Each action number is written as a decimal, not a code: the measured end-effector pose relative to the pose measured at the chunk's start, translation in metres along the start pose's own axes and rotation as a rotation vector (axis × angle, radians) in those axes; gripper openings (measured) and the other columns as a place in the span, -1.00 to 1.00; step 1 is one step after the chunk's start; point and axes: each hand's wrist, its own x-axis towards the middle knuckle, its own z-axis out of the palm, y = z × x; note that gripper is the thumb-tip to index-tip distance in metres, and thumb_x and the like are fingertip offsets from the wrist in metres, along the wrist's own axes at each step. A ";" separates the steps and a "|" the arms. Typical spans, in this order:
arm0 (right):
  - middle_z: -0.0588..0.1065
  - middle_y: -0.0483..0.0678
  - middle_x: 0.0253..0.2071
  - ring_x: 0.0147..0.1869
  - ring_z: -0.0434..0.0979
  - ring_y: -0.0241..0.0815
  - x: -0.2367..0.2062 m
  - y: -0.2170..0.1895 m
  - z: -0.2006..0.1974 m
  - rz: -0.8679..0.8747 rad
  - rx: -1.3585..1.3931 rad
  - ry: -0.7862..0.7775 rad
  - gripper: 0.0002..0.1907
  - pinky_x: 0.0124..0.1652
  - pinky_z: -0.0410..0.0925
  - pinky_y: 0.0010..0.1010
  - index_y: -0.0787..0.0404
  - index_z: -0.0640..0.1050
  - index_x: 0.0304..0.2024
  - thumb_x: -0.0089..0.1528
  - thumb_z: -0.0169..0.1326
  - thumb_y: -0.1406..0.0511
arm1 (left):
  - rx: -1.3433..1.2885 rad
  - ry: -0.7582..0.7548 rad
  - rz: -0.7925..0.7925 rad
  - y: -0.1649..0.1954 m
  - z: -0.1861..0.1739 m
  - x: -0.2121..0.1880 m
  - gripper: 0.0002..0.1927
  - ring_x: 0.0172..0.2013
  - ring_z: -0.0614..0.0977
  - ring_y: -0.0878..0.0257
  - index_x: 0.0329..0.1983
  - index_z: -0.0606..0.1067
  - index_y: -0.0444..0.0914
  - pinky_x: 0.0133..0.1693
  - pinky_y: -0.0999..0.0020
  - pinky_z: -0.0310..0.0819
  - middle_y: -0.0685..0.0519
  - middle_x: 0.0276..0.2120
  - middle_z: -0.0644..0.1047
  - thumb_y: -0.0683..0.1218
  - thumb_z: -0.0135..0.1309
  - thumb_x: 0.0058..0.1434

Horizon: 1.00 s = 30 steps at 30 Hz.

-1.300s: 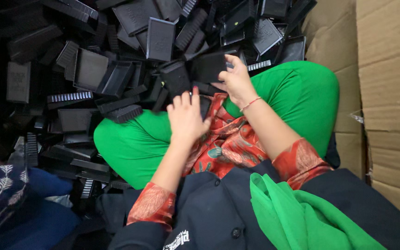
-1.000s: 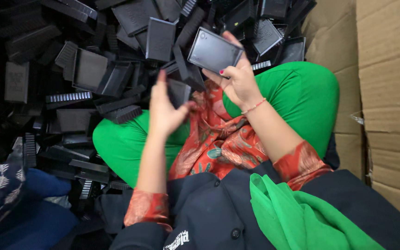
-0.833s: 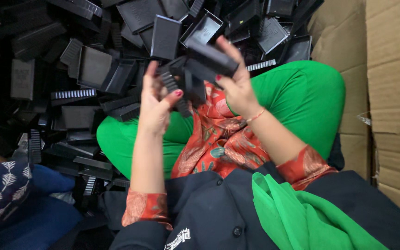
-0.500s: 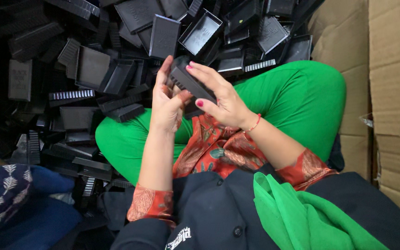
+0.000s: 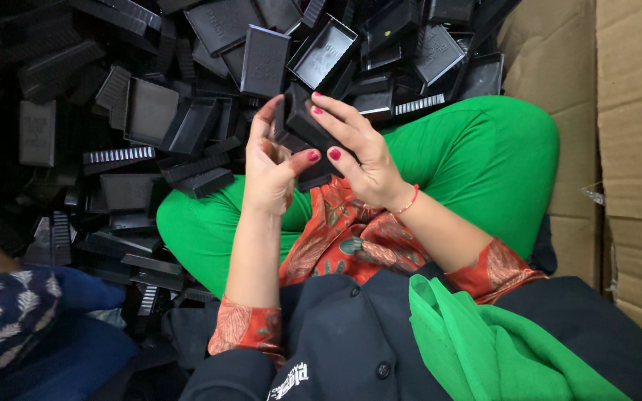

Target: The person sits cross-legged on the floor and repeatedly picks up small black plastic trays from a large pile. They open and close the trays, turn them over to inspect both sides, and place them back into the pile. The task continues with the same repetitive inspection cycle.

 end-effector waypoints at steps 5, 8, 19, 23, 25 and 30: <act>0.25 0.13 0.53 0.55 0.31 0.08 0.000 0.003 0.004 -0.007 0.045 -0.030 -0.53 0.46 0.20 -0.26 0.20 0.33 0.45 0.48 -0.09 0.34 | 0.045 0.030 0.045 0.001 -0.002 -0.001 -0.08 0.28 0.51 0.08 0.43 0.22 -0.33 0.31 0.16 0.47 -0.09 0.27 0.43 -0.45 0.32 -0.01; 0.23 0.14 0.54 0.56 0.28 0.10 -0.001 0.000 0.008 -0.021 -0.012 -0.038 -0.51 0.48 0.15 -0.24 0.20 0.34 0.46 0.48 -0.11 0.29 | 0.065 0.039 0.066 0.006 0.003 -0.001 -0.08 0.29 0.50 0.09 0.42 0.23 -0.33 0.32 0.17 0.45 -0.08 0.27 0.43 -0.46 0.33 -0.02; 0.58 0.12 0.03 -0.02 0.67 -0.07 -0.007 0.007 0.010 0.165 0.022 -0.066 -0.42 -0.02 0.51 -0.41 0.30 0.44 0.31 0.21 0.20 0.45 | 0.607 0.158 0.309 -0.016 -0.032 -0.008 -0.13 -0.04 0.51 0.34 0.23 0.37 -0.29 0.04 0.46 0.43 0.13 -0.04 0.48 0.34 0.37 0.08; 0.62 0.02 -0.14 -0.14 0.66 -0.24 -0.009 0.013 0.008 0.224 0.139 -0.182 -0.50 -0.07 0.50 -0.45 0.32 0.50 0.22 0.21 0.25 0.44 | 1.065 0.270 0.500 0.042 0.015 -0.003 -0.16 -0.40 0.49 0.31 -0.20 0.49 -0.30 -0.32 0.41 0.39 0.16 -0.44 0.45 0.54 0.19 -0.04; 0.61 0.00 -0.03 -0.07 0.68 -0.29 -0.007 0.015 0.008 0.180 0.142 -0.144 -0.50 -0.03 0.51 -0.47 0.32 0.46 0.25 0.24 0.21 0.45 | 1.233 0.285 0.747 0.086 0.023 0.000 -0.21 -0.39 0.50 0.26 -0.25 0.49 -0.30 -0.31 0.35 0.39 0.15 -0.43 0.43 0.52 0.18 -0.01; 0.56 0.06 0.10 -0.06 0.69 -0.25 0.001 0.019 0.002 0.120 -0.032 -0.027 -0.58 -0.08 0.54 -0.49 0.30 0.47 0.22 0.29 0.13 0.49 | 1.544 0.637 1.242 0.183 -0.019 0.015 -0.41 -0.32 0.52 0.15 -0.25 0.49 -0.30 -0.25 0.26 0.41 0.07 -0.37 0.46 0.33 0.20 0.12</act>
